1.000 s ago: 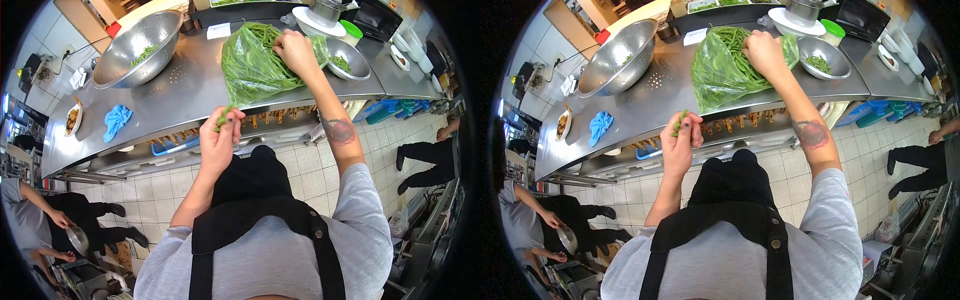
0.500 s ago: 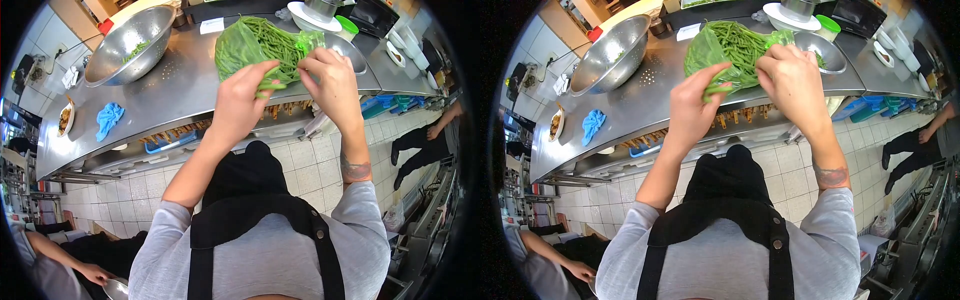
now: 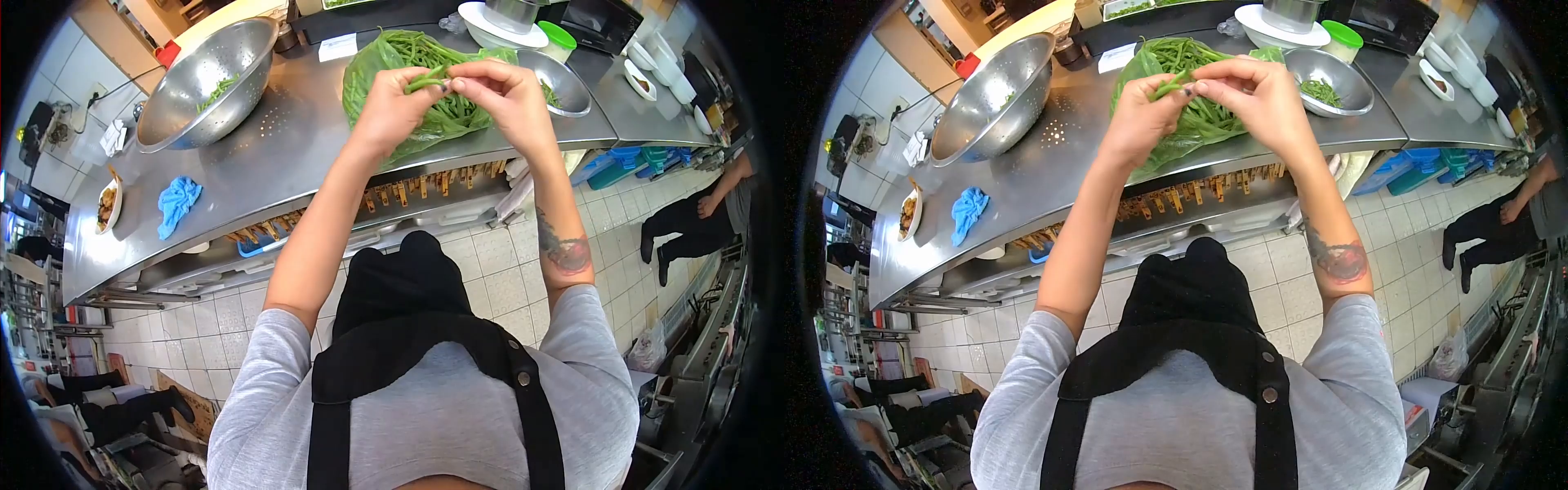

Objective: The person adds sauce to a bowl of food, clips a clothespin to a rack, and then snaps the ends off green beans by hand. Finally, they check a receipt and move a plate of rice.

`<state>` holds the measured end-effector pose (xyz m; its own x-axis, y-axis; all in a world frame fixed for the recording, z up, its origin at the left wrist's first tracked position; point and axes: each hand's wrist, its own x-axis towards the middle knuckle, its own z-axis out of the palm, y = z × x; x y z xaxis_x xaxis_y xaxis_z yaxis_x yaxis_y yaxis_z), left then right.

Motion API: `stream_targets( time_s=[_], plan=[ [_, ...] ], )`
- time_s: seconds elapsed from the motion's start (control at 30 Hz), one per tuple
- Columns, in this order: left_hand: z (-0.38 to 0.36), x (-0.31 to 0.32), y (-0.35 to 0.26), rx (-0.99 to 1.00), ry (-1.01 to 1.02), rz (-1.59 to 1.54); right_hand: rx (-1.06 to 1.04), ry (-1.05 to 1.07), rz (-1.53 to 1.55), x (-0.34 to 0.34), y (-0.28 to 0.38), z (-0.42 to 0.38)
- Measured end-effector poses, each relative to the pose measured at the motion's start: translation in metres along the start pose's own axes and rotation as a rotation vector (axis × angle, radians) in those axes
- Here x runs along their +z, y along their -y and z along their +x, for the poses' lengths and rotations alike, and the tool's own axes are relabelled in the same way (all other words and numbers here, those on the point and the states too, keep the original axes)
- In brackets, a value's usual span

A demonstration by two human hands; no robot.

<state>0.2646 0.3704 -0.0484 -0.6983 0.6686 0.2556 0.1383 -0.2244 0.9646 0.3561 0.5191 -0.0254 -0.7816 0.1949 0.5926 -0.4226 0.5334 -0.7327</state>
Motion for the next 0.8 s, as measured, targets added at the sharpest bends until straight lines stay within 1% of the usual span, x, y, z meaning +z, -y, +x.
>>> stream_targets(
  time_s=[0.03,0.1,0.13,0.23,0.3,0.37,0.43,0.53,0.63,0.67,0.7,0.77,0.8],
  plan=[
    [-0.002,-0.002,-0.004,-0.002,0.001,0.003,0.044,0.050,0.123,0.000,0.003,0.002],
    [-0.005,-0.005,-0.012,-0.063,0.126,-0.179,0.132,0.149,0.367,-0.003,0.011,0.005],
    [-0.006,-0.005,-0.015,-0.093,0.188,-0.272,0.134,0.148,0.367,-0.005,0.014,0.006],
    [-0.021,0.006,-0.028,-0.115,0.131,-0.339,0.220,0.276,0.493,-0.010,0.020,0.009],
    [-0.034,0.009,-0.028,-0.128,0.101,-0.375,0.236,0.253,0.486,-0.006,0.023,0.005],
    [-0.046,0.006,-0.028,-0.190,0.157,-0.274,0.261,0.207,0.475,-0.001,0.028,0.001],
    [-0.054,0.001,-0.026,-0.225,0.180,-0.222,0.239,0.218,0.463,0.002,0.026,-0.003],
    [-0.062,-0.005,-0.020,-0.115,0.079,0.037,0.195,0.232,0.435,0.004,0.026,-0.012],
    [-0.067,-0.012,-0.021,-0.168,0.085,0.078,0.093,0.319,-0.152,-0.003,0.039,-0.017],
    [-0.069,-0.014,-0.022,-0.192,0.087,0.098,0.094,0.318,-0.152,-0.003,0.039,-0.019],
    [-0.070,-0.016,-0.022,-0.193,0.088,0.099,-0.036,0.303,-0.259,-0.003,0.039,-0.020],
    [-0.071,-0.019,-0.019,-0.256,0.112,0.012,-0.296,0.267,-0.471,-0.002,0.039,-0.022],
    [-0.072,-0.020,-0.017,-0.288,0.125,-0.032,-0.295,0.266,-0.472,-0.002,0.039,-0.024]
  ],
)
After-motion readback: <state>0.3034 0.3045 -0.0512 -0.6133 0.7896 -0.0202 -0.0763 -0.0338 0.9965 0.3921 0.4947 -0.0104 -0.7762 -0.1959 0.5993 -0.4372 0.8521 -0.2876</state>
